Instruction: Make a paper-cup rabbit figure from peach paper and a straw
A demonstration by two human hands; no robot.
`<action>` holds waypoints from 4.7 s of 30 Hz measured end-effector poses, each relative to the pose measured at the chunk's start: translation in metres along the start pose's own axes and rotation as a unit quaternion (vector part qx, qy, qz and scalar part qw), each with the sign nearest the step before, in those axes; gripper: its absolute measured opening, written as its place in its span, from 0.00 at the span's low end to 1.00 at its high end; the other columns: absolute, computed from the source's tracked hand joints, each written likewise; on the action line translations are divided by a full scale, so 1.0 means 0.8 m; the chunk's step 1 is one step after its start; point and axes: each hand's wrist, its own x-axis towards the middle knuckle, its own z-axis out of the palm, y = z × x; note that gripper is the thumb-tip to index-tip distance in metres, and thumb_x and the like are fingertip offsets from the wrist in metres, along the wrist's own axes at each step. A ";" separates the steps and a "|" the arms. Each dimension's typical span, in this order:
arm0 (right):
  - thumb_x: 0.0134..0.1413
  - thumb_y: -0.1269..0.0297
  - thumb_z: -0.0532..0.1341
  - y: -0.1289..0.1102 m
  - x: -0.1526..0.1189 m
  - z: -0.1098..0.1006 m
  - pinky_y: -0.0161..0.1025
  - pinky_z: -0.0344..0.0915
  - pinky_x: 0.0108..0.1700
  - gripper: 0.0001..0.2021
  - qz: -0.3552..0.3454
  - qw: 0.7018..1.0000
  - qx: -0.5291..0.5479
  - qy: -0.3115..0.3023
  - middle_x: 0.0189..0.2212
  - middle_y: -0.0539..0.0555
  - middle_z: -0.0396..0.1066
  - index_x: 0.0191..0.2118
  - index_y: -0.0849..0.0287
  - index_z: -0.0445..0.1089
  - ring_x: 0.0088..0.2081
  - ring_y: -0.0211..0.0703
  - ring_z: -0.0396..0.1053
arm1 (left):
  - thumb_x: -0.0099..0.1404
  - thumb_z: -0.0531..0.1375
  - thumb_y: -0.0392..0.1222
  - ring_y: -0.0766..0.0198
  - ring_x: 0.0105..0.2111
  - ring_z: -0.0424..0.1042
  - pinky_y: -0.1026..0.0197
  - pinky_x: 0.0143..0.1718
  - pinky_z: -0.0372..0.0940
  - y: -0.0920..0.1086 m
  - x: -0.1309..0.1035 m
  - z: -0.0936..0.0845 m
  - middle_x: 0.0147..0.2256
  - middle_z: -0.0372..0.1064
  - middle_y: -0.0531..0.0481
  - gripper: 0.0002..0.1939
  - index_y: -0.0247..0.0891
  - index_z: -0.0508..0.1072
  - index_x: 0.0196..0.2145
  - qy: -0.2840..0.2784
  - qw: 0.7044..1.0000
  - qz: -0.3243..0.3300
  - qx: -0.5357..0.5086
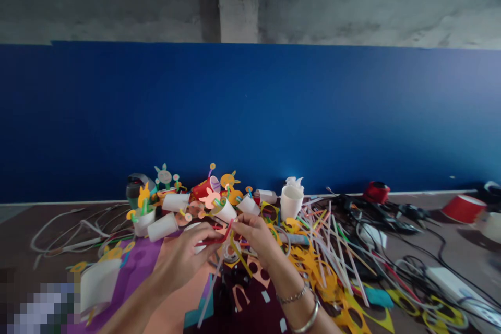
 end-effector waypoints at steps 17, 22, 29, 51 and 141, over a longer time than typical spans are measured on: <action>0.43 0.64 0.66 0.004 -0.009 -0.002 0.30 0.54 0.23 0.07 0.076 0.986 -0.044 -0.140 0.16 0.46 0.66 0.23 0.61 0.71 0.20 0.31 0.60 | 0.52 0.66 0.48 0.62 0.35 0.69 0.60 0.38 0.64 -0.010 -0.001 -0.021 0.33 0.70 0.52 0.15 0.39 0.70 0.34 -0.114 0.992 -0.053 -0.024; 0.43 0.61 0.67 0.001 0.000 -0.002 0.31 0.59 0.27 0.09 0.025 0.994 0.102 0.012 0.21 0.48 0.67 0.27 0.61 0.71 0.23 0.33 0.63 | 0.54 0.64 0.50 0.57 0.45 0.67 0.56 0.45 0.63 -0.036 0.014 -0.032 0.46 0.66 0.44 0.30 0.41 0.61 0.52 0.018 0.997 -0.052 -0.060; 0.45 0.54 0.66 0.008 0.013 -0.012 0.35 0.61 0.28 0.12 -0.086 0.974 0.116 0.175 0.22 0.49 0.68 0.28 0.57 0.69 0.26 0.39 0.65 | 0.58 0.55 0.61 0.38 0.46 0.68 0.48 0.41 0.61 -0.068 0.004 -0.055 0.43 0.70 0.29 0.37 0.27 0.59 0.54 0.089 0.897 -0.201 0.383; 0.54 0.59 0.60 -0.043 -0.029 -0.010 0.37 0.62 0.34 0.07 -0.267 0.924 -0.110 0.249 0.28 0.52 0.69 0.35 0.56 0.70 0.32 0.42 0.65 | 0.54 0.58 0.31 0.51 0.55 0.59 0.47 0.52 0.59 -0.062 0.006 0.003 0.52 0.58 0.42 0.33 0.44 0.53 0.56 0.069 0.976 0.094 0.186; 0.44 0.70 0.64 -0.048 -0.063 0.036 0.45 0.53 0.45 0.06 -0.257 0.813 -0.500 0.152 0.27 0.49 0.72 0.32 0.56 0.71 0.36 0.45 0.66 | 0.54 0.63 0.32 0.55 0.52 0.64 0.54 0.53 0.60 -0.024 -0.004 0.038 0.53 0.64 0.46 0.33 0.46 0.60 0.56 -0.011 0.996 0.081 -0.024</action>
